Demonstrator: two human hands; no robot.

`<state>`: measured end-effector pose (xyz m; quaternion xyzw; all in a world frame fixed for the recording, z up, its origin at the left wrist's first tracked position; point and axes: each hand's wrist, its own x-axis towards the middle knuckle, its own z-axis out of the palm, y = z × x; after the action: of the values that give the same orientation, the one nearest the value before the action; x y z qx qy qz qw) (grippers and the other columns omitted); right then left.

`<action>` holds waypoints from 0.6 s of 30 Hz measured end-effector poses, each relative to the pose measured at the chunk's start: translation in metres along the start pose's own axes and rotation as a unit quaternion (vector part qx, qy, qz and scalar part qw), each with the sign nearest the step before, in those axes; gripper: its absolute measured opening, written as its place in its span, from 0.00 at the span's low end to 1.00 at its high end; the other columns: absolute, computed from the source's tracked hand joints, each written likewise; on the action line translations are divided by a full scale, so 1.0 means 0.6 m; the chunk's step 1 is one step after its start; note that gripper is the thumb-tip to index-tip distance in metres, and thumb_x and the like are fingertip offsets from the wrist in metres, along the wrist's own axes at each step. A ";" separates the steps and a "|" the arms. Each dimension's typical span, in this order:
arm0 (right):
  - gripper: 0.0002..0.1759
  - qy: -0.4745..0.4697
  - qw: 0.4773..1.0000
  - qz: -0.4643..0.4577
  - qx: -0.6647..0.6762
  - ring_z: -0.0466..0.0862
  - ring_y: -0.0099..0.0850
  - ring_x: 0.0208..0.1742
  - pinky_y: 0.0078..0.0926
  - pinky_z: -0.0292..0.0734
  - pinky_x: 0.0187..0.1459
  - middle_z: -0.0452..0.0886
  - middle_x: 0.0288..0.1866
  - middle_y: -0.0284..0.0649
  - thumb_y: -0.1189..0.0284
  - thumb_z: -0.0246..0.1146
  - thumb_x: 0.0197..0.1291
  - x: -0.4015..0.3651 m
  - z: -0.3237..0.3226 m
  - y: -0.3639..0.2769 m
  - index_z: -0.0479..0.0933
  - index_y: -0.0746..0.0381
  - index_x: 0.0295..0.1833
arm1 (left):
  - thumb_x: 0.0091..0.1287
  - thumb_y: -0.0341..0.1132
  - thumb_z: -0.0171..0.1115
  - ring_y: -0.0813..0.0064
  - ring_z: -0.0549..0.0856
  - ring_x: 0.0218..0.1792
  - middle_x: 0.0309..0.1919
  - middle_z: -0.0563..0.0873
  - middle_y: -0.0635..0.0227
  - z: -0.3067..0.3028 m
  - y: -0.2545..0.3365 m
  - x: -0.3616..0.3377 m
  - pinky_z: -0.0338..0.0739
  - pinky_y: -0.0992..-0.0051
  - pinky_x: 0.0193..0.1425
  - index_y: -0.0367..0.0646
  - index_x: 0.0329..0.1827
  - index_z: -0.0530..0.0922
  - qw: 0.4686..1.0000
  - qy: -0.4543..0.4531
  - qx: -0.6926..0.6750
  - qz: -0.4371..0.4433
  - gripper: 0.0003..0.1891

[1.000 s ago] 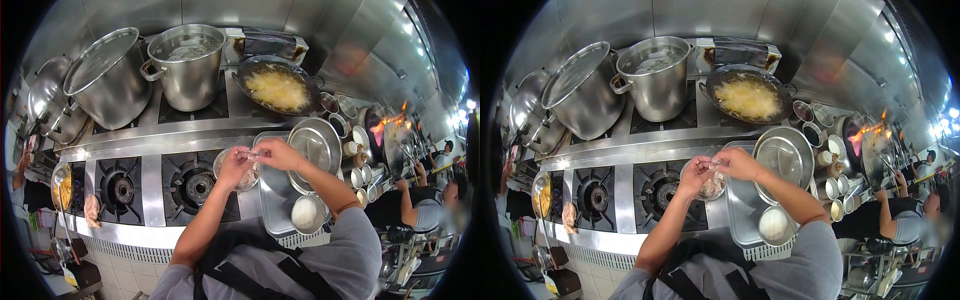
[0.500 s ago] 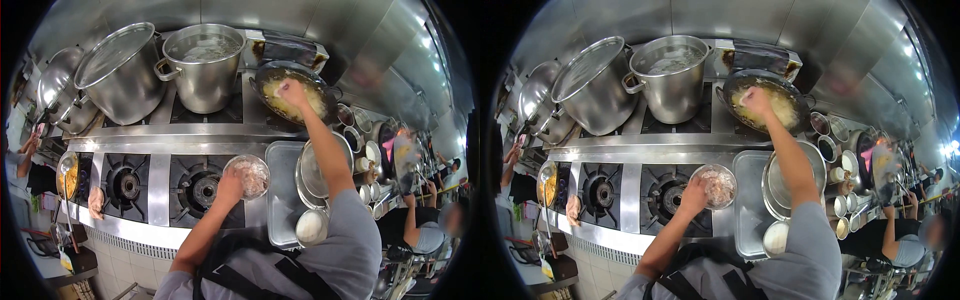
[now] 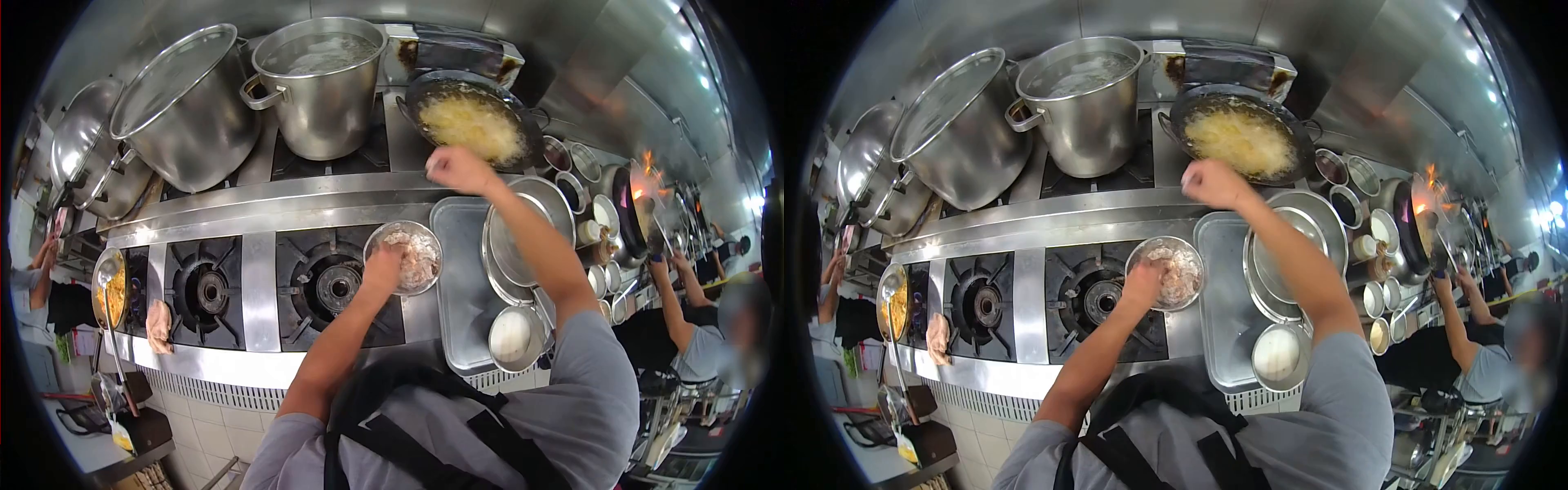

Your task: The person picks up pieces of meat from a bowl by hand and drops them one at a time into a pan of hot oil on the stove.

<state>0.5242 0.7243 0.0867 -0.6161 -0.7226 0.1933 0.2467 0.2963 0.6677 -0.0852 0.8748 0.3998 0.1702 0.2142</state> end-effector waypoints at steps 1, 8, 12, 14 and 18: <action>0.11 -0.039 0.999 -0.023 -0.002 0.85 0.35 0.34 0.29 0.78 0.38 0.84 0.30 0.43 0.67 0.65 0.45 -0.026 0.021 -0.014 0.82 0.62 0.34 | 0.54 0.27 0.60 0.51 0.82 0.42 0.40 0.80 0.50 -0.012 -0.005 0.002 0.79 0.58 0.44 0.41 0.42 0.80 1.000 -0.002 0.000 0.006 0.12; 0.11 -0.134 0.984 0.039 -0.106 0.82 0.42 0.43 0.33 0.77 0.44 0.83 0.36 0.46 0.69 0.62 0.51 -0.100 0.172 -0.022 0.81 0.60 0.40 | 0.56 0.28 0.61 0.76 0.81 0.33 0.31 0.82 0.62 -0.059 -0.033 0.010 0.78 0.72 0.36 0.35 0.41 0.79 0.884 0.038 -0.422 -0.198 0.11; 0.12 -0.061 0.979 0.136 -0.139 0.78 0.46 0.52 0.40 0.74 0.51 0.79 0.46 0.48 0.70 0.60 0.50 -0.101 0.256 -0.033 0.80 0.59 0.42 | 0.55 0.21 0.56 0.72 0.81 0.37 0.40 0.80 0.60 -0.068 -0.047 -0.001 0.80 0.76 0.38 0.32 0.48 0.74 0.759 0.006 -0.610 -0.226 0.15; 0.14 -0.082 0.980 0.092 -0.157 0.78 0.46 0.52 0.41 0.74 0.52 0.78 0.49 0.48 0.69 0.61 0.50 -0.095 0.275 -0.026 0.79 0.59 0.44 | 0.56 0.20 0.56 0.72 0.81 0.38 0.41 0.79 0.60 -0.069 -0.050 -0.011 0.81 0.75 0.41 0.33 0.49 0.73 0.762 0.011 -0.612 -0.210 0.15; 0.15 -0.109 0.974 0.031 -0.196 0.80 0.48 0.47 0.41 0.76 0.48 0.80 0.47 0.48 0.70 0.63 0.49 -0.088 0.272 -0.012 0.79 0.61 0.44 | 0.59 0.21 0.57 0.75 0.80 0.35 0.38 0.79 0.64 -0.077 -0.049 -0.020 0.80 0.76 0.37 0.36 0.48 0.74 0.795 0.033 -0.574 -0.193 0.13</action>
<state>0.4277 0.6749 -0.0462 -0.6497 -0.7495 0.1218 0.0345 0.2488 0.6866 -0.0627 0.4898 0.3959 0.3528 0.6921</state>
